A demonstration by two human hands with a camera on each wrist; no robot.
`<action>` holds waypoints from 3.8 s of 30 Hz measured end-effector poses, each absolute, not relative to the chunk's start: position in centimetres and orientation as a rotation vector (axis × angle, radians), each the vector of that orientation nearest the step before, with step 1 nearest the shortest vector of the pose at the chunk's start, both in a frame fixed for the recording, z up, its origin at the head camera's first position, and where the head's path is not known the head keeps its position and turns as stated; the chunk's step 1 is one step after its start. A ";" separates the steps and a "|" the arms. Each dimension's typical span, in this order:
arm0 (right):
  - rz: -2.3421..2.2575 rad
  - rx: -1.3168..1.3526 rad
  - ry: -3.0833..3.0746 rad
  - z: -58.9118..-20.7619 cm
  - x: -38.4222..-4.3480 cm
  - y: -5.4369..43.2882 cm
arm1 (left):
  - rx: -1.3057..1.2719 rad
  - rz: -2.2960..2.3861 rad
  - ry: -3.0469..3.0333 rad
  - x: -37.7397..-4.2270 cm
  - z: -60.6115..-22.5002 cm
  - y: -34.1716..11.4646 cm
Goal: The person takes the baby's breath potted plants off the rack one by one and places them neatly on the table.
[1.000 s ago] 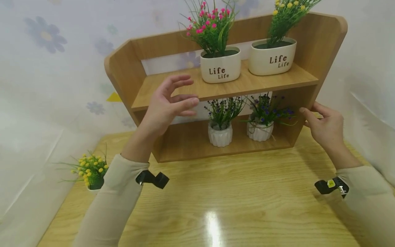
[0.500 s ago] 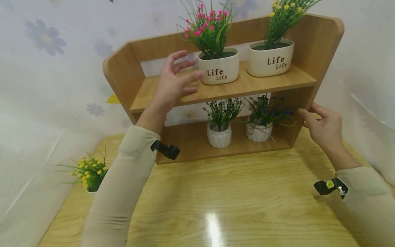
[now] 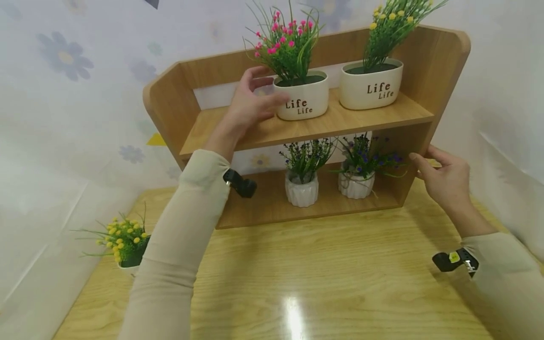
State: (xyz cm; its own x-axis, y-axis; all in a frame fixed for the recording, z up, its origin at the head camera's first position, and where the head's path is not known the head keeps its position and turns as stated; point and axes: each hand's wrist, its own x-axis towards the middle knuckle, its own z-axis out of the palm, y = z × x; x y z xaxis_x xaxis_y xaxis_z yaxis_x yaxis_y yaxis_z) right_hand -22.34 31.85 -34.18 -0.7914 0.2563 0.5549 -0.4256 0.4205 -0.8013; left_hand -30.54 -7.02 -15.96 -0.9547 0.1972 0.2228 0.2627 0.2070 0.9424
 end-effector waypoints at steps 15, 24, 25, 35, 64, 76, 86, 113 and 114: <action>1.359 0.150 -2.059 -34.2 -22.4 31.9 | -0.475 -1.735 -2.542 -31.8 -15.9 -6.4; 1.367 0.155 -2.042 -34.2 -22.4 32.0 | -0.541 -1.687 -2.555 -32.2 -15.9 -6.4; 1.368 0.155 -2.044 -34.2 -22.4 32.0 | -0.539 -1.678 -2.560 -32.2 -15.9 -6.4; 1.357 0.147 -2.050 -34.3 -22.5 31.9 | -0.530 -1.636 -2.559 -32.3 -16.1 -6.6; 1.396 0.150 -2.047 -34.1 -23.1 31.8 | -0.503 -1.792 -2.442 -29.2 -15.2 -8.7; 1.401 0.170 -2.041 -34.1 -23.6 31.9 | -0.556 -1.624 -2.496 -25.8 -15.4 -11.3; 1.410 0.159 -2.043 -34.1 -23.8 32.0 | -0.634 -1.616 -2.393 -22.4 -16.7 -13.7; 1.404 0.168 -2.017 -34.3 -24.0 32.0 | -0.568 -1.644 -2.348 -13.5 -23.4 -20.9; 1.408 0.167 -2.017 -34.2 -24.0 32.0 | -0.568 -1.634 -2.351 -13.4 -23.8 -21.2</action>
